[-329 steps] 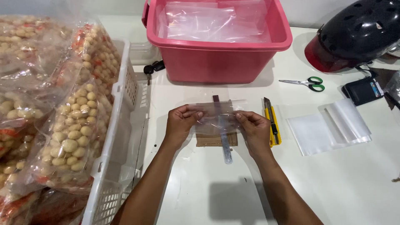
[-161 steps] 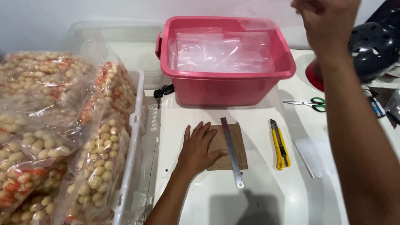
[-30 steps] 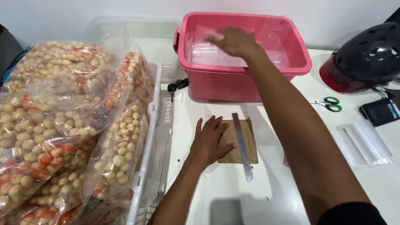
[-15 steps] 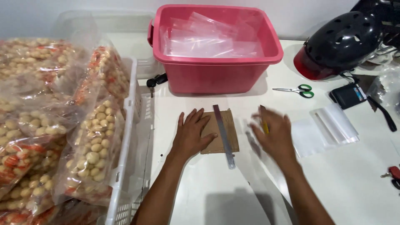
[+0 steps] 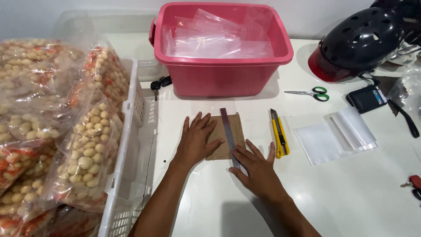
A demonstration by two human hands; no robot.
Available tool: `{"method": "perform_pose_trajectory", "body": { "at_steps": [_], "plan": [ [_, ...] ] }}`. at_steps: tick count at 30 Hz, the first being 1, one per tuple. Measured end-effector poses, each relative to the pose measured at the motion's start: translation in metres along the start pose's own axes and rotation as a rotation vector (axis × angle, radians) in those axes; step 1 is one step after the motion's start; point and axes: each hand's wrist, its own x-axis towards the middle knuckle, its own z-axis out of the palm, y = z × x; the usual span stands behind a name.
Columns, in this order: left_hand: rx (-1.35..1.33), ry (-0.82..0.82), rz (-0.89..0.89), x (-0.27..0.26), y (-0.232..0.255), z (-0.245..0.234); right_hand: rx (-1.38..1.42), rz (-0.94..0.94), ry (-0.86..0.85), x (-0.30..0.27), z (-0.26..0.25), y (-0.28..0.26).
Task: Measuring and cutting plastic bags using a ruler and a utility knife on a cardboard base.
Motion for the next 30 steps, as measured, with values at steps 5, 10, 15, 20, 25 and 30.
{"method": "perform_pose_trajectory", "body": {
  "at_steps": [5,10,15,20,25,30],
  "plan": [
    [0.074,0.035,0.015,0.001,0.000,0.003,-0.090,-0.026,0.028,-0.006,0.000,-0.003],
    [0.037,-0.021,-0.011,0.000,0.003,-0.002,-0.039,-0.065,0.042,-0.009,-0.020,-0.025],
    [-0.040,0.028,-0.031,-0.003,0.011,-0.010,-0.125,-0.151,-0.040,-0.015,-0.019,-0.026],
    [-0.025,0.064,-0.032,-0.001,0.005,-0.005,-0.155,-0.050,-0.449,-0.017,-0.026,-0.057],
    [0.050,0.050,-0.026,-0.001,0.002,0.001,-0.097,-0.436,-0.065,-0.035,0.012,-0.046],
    [0.047,0.045,-0.025,0.001,0.000,0.001,-0.074,-0.437,-0.084,-0.033,0.008,-0.047]
  ]
}}
